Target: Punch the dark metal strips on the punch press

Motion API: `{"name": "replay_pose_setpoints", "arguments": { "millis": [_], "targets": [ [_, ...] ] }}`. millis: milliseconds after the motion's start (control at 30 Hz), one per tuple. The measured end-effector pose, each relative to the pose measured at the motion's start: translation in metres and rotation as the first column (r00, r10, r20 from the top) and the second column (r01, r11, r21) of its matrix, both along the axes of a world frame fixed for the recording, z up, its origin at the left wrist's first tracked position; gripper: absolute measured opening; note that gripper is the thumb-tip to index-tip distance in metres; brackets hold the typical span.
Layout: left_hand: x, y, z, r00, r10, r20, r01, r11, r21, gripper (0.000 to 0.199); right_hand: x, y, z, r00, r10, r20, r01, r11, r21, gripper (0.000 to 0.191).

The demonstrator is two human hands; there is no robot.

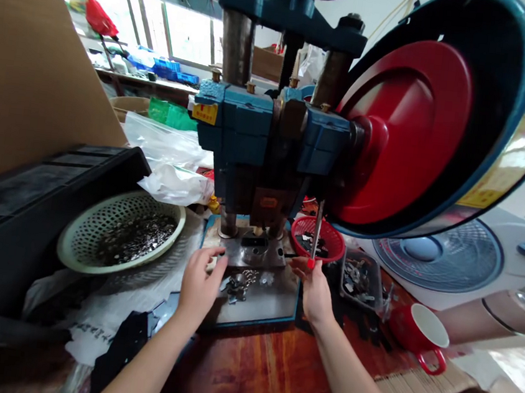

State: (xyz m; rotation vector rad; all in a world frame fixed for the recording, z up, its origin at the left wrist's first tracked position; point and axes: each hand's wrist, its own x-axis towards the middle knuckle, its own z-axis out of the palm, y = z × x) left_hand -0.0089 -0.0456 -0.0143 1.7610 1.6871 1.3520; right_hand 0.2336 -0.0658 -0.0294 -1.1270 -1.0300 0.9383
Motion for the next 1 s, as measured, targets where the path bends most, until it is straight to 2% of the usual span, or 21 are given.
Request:
{"name": "replay_pose_setpoints", "arguments": {
  "millis": [133, 300, 467, 533, 600, 667, 733, 800, 833, 900, 1000],
  "targets": [
    [0.012, -0.019, -0.013, 0.998, -0.018, 0.06, 0.018, 1.0, 0.001, 0.027, -0.001, 0.001, 0.005, 0.999, -0.034, 0.001, 0.034, 0.999, 0.017, 0.054],
    [0.016, -0.019, -0.023, 0.993, 0.024, 0.116, -0.026, 1.0, 0.01, 0.028, -0.004, 0.006, 0.003, 0.987, -0.13, 0.096, 0.126, 0.991, 0.046, 0.052],
    [0.017, -0.018, -0.023, 0.979, 0.043, 0.2, -0.042, 0.999, -0.009, 0.028, -0.011, 0.01, -0.004, 0.996, -0.083, -0.036, 0.083, 0.996, 0.022, 0.063],
    [0.016, -0.019, -0.021, 0.968, 0.059, 0.242, -0.056, 0.998, -0.02, 0.029, -0.016, 0.018, -0.004, 0.993, -0.102, 0.053, 0.102, 0.995, -0.008, 0.058],
    [0.007, -0.02, -0.02, 0.963, 0.092, 0.255, -0.084, 0.996, -0.04, 0.03, -0.024, 0.03, -0.001, 0.962, -0.102, 0.252, 0.103, 0.995, 0.007, 0.049],
    [-0.013, -0.022, -0.023, 0.974, 0.122, 0.193, -0.112, 0.992, -0.064, 0.031, -0.032, 0.046, 0.005, 0.875, -0.069, 0.479, 0.051, 0.997, 0.051, 0.044],
    [-0.044, -0.026, -0.03, 0.993, 0.114, 0.033, -0.11, 0.988, -0.108, 0.032, -0.039, 0.06, 0.011, 0.751, -0.029, 0.66, -0.015, 0.998, 0.06, 0.04],
    [-0.08, -0.035, -0.042, 0.981, 0.011, -0.193, -0.052, 0.977, -0.208, 0.037, -0.044, 0.072, 0.016, 0.681, 0.026, 0.732, -0.055, 0.998, 0.016, 0.038],
    [-0.096, -0.041, -0.048, 0.954, -0.03, -0.299, -0.051, 0.965, -0.258, 0.043, -0.045, 0.076, 0.016, 0.694, 0.047, 0.719, -0.059, 0.998, -0.008, 0.035],
    [-0.121, -0.053, -0.059, 0.885, -0.108, -0.452, -0.063, 0.936, -0.346, 0.058, -0.043, 0.082, 0.015, 0.772, 0.05, 0.634, -0.039, 0.999, -0.031, 0.028],
    [-0.135, -0.066, -0.068, 0.816, -0.173, -0.551, -0.077, 0.912, -0.402, 0.062, -0.029, 0.085, 0.008, 0.852, -0.04, 0.523, 0.063, 0.998, -0.027, 0.025]
  ]
}}
